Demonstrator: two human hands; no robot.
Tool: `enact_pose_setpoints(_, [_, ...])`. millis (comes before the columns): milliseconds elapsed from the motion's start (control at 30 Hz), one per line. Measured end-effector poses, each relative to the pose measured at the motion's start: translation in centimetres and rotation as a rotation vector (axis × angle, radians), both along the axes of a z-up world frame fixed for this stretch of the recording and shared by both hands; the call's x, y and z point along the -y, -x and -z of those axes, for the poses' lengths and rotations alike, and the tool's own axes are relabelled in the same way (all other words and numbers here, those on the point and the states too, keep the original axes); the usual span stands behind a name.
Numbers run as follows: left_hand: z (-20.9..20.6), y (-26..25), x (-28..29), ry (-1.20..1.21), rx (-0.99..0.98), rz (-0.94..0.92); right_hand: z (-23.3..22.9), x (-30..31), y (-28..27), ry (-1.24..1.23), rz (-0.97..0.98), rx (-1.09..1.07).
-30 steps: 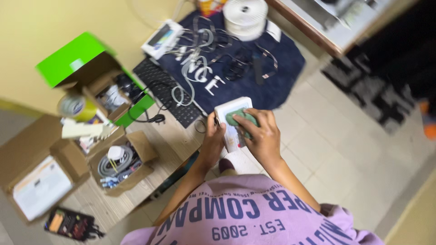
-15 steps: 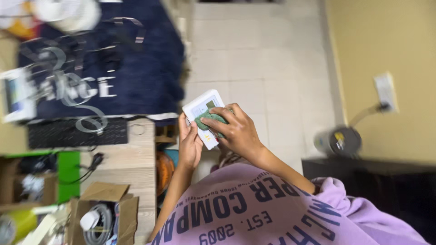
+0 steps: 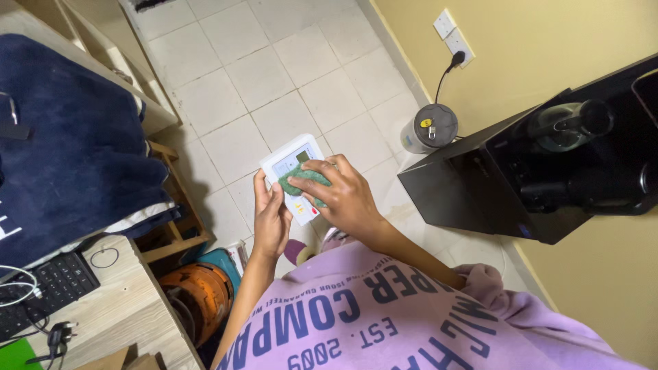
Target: The person wipes a white electronic device with a cloth, then wipes a power adapter and cable before plugging the cable into the device and the adapter into a wall outlet.
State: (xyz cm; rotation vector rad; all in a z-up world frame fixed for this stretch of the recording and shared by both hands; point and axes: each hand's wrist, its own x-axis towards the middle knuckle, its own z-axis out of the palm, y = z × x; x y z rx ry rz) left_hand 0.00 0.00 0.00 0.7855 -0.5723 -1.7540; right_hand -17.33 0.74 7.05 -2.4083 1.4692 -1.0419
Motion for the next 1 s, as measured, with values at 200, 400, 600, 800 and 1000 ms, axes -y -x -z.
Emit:
enact_pose_setpoints(200, [-0.1, 5.3, 1.7, 0.051, 0.030, 0.039, -0.5, 1.3, 5.6, 0.013, 0.006, -0.032])
enact_pose_setpoints(400, [1.6, 10.2, 3.0, 0.062, 0.057, 0.061, -0.2, 2.2, 11.0, 0.053, 0.038, -0.029])
enact_pose_setpoints(600, [0.3, 14.6, 3.7, -0.003, 0.085, 0.078, -0.2, 2.7, 15.0, 0.053, 0.048, -0.006])
enact_pose_setpoints(800, [-0.5, 16.9, 4.4, 0.059, 0.112, 0.086, -0.2, 3.3, 17.1, 0.060, 0.048, 0.004])
enact_pose_setpoints(1000, [-0.2, 17.8, 4.5, 0.018, 0.114, 0.085, 0.2, 3.7, 18.0, 0.073, 0.055, -0.040])
